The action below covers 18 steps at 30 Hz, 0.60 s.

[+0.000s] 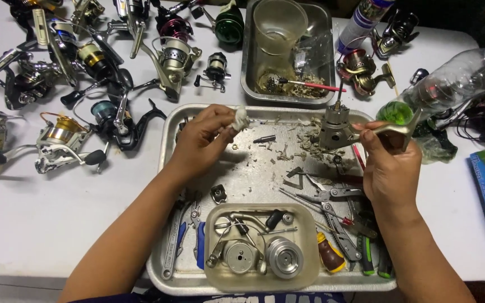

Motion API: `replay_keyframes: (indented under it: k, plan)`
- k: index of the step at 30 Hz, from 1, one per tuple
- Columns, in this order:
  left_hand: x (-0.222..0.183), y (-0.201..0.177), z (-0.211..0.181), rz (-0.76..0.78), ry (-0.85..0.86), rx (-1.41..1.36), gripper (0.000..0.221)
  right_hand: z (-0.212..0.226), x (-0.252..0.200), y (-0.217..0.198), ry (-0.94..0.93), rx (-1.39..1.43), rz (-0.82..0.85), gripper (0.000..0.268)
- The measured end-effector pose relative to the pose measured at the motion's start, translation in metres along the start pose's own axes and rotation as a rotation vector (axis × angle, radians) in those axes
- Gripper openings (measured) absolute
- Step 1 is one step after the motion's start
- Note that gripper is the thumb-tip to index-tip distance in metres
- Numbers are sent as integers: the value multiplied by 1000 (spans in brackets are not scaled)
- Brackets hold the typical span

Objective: Assembling and repairing fishing reels using various tools like screwdrivers and pliers on a workbench.

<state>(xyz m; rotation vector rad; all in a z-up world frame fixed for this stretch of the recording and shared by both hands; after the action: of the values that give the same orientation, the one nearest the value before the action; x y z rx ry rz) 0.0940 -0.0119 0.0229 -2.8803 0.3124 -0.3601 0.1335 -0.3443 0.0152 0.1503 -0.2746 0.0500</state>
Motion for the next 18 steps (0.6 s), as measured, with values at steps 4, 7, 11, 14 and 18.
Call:
replay_keyframes:
  k: [4, 7, 11, 14, 18]
  plan:
    - [-2, -5, -4, -33, 182, 201, 19, -3, -2, 2, 24, 15, -1, 12]
    - [0, -3, -1, -10, 97, 122, 11, 0, 0, 4, 16, -12, 3, 11]
    - [-3, -3, -10, -52, 229, 282, 21, 0, -1, 6, 46, 5, -4, 13]
    - [-7, -1, 3, -87, 272, 336, 37, -4, -1, 6, 63, 16, -9, 13]
    - [-4, -14, 20, -140, 123, 266, 49, -3, -1, 7, 75, 11, -4, 16]
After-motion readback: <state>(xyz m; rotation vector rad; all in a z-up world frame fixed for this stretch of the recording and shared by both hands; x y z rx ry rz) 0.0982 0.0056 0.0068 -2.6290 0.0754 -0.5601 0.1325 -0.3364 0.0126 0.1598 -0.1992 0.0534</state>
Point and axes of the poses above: each hand's wrist, its own x-axis towards the middle knuckle, its own y-axis out of the palm, z = x × y, the point moved 10 cm from there along x, towards the middle knuckle, and after that the axes turned 7 degrees about z, right-handed, at the moved point
